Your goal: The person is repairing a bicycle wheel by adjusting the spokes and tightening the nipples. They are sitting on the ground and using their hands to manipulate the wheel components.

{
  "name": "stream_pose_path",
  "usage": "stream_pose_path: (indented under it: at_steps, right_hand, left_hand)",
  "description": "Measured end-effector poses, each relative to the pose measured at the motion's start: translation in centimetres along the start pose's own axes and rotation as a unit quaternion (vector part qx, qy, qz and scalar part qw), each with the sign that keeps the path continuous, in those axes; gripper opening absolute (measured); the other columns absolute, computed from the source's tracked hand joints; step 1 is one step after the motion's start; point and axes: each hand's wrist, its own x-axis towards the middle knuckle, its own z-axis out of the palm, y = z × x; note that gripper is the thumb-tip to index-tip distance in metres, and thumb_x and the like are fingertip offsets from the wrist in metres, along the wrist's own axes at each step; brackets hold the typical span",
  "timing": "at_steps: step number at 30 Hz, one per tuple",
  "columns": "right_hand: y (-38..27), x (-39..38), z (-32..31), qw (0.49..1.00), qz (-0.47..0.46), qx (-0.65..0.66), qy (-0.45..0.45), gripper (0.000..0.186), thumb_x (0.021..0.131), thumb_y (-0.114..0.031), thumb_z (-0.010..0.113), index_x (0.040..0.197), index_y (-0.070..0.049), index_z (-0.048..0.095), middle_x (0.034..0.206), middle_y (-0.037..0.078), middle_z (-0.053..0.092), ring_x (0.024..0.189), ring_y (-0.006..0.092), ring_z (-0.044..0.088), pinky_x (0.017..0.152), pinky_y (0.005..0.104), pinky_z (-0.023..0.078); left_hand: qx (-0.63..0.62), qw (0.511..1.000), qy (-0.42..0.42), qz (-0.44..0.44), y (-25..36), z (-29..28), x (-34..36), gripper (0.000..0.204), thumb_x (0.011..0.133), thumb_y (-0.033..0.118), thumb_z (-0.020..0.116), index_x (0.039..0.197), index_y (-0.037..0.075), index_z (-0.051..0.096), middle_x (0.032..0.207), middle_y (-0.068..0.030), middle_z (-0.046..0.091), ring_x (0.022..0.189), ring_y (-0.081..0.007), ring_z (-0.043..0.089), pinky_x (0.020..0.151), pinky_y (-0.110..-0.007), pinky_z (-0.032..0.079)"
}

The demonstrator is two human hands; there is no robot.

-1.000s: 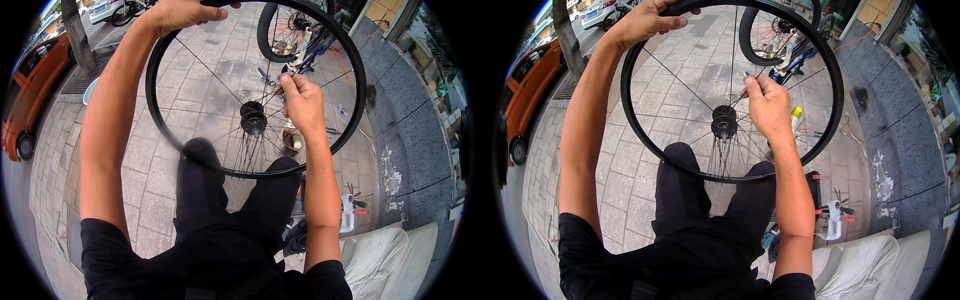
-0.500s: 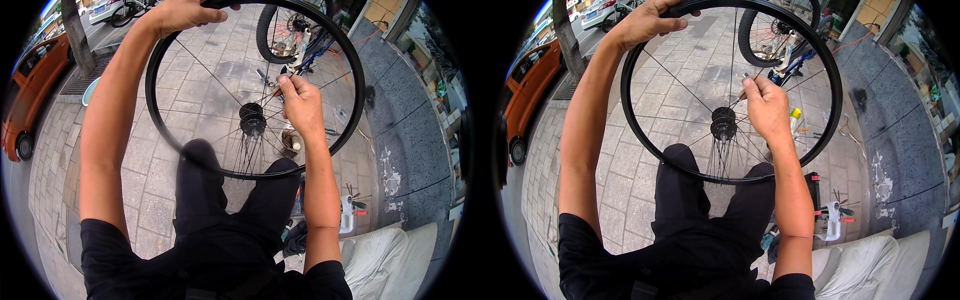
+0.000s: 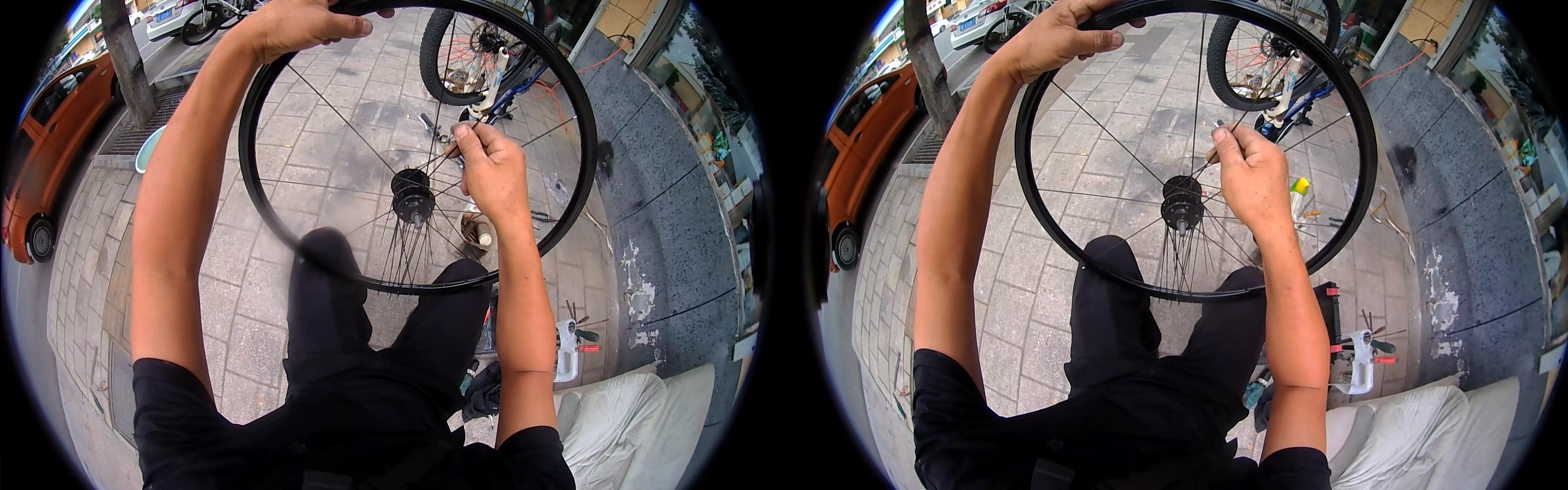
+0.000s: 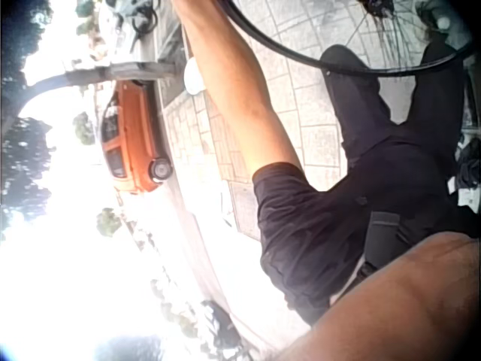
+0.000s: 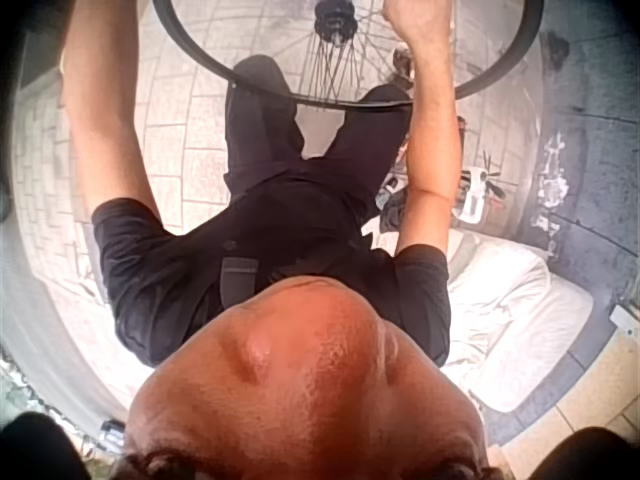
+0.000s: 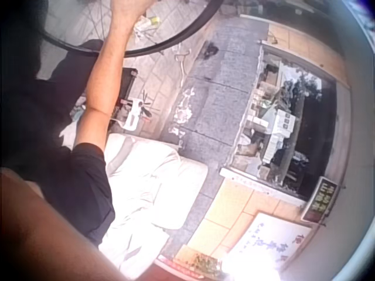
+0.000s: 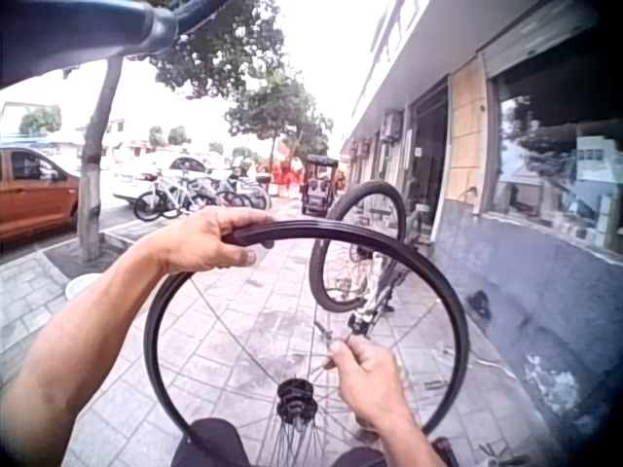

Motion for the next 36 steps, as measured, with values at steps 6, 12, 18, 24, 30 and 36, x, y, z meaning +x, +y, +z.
stream_pose_path:
  at_steps: [6, 12, 18, 24, 30, 36]
  right_hand:
    - [-0.04, -0.03, -0.08, 1.0, 0.003, -0.011, -0.005, 0.031, 0.104, -0.027, 0.061, 0.098, 0.001, 0.075, 0.079, 0.006, 0.074, 0.068, 0.0119, 0.06, 0.067, 0.0323, 0.049]
    - [-0.11, -0.08, 0.05, 1.0, 0.0, -0.003, 0.001, 0.031, 0.104, -0.027, 0.061, 0.099, 0.001, 0.075, 0.079, 0.006, 0.074, 0.067, 0.0117, 0.06, 0.067, 0.0322, 0.049]
    - [-0.33, -0.16, 0.07, 1.0, 0.006, -0.004, 0.001, 0.031, 0.104, -0.026, 0.061, 0.1, 0.001, 0.075, 0.08, 0.006, 0.075, 0.068, 0.0115, 0.06, 0.067, 0.0317, 0.05]
    - [-0.12, -0.14, 0.01, 1.0, 0.004, 0.0, -0.003, 0.03, 0.104, -0.026, 0.061, 0.101, 0.001, 0.075, 0.081, 0.007, 0.075, 0.07, 0.0119, 0.061, 0.068, 0.032, 0.05]
    - [0.19, 0.01, 0.04, 1.0, -0.012, 0.016, -0.01, 0.034, 0.107, -0.028, 0.062, 0.11, 0.004, 0.072, 0.085, 0.007, 0.072, 0.045, 0.0075, 0.051, 0.042, 0.0254, 0.041]
    - [-0.23, -0.07, 0.02, 1.0, 0.005, 0.004, -0.001, 0.031, 0.104, -0.025, 0.061, 0.099, 0.003, 0.074, 0.081, 0.008, 0.075, 0.07, 0.0133, 0.062, 0.07, 0.0323, 0.051]
  left_hand:
    - [-0.001, 1.0, -0.002, 0.0, 0.16, 0.02, -0.09, 0.065, 0.09, -0.005, 0.072, 0.151, 0.002, 0.052, 0.132, -0.0034, 0.066, 0.12, -0.0134, 0.06, 0.106, -0.028, 0.046]
    - [-0.003, 1.0, -0.001, 0.003, 0.01, -0.1, -0.1, 0.066, 0.09, -0.004, 0.073, 0.152, 0.003, 0.051, 0.134, -0.0045, 0.066, 0.122, -0.0143, 0.059, 0.108, -0.028, 0.046]
    - [-0.012, 1.0, -0.004, 0.002, -0.06, -0.15, -0.11, 0.066, 0.09, -0.004, 0.073, 0.152, 0.003, 0.051, 0.133, -0.0041, 0.066, 0.122, -0.014, 0.059, 0.108, -0.028, 0.046]
    - [-0.008, 1.0, -0.006, 0.0, 0.16, -0.15, -0.21, 0.067, 0.09, -0.004, 0.073, 0.153, 0.003, 0.051, 0.133, -0.0042, 0.066, 0.121, -0.0142, 0.059, 0.108, -0.028, 0.046]
    - [-0.021, 1.0, -0.002, 0.007, -0.01, -0.08, -0.18, 0.068, 0.09, -0.005, 0.073, 0.154, 0.002, 0.049, 0.136, -0.0051, 0.065, 0.124, -0.0144, 0.058, 0.11, -0.029, 0.044]
    - [-0.029, 0.999, -0.014, 0.023, -0.1, -0.22, -0.25, 0.068, 0.089, -0.007, 0.072, 0.153, 0.002, 0.05, 0.138, -0.0054, 0.064, 0.127, -0.0141, 0.058, 0.111, -0.029, 0.043]
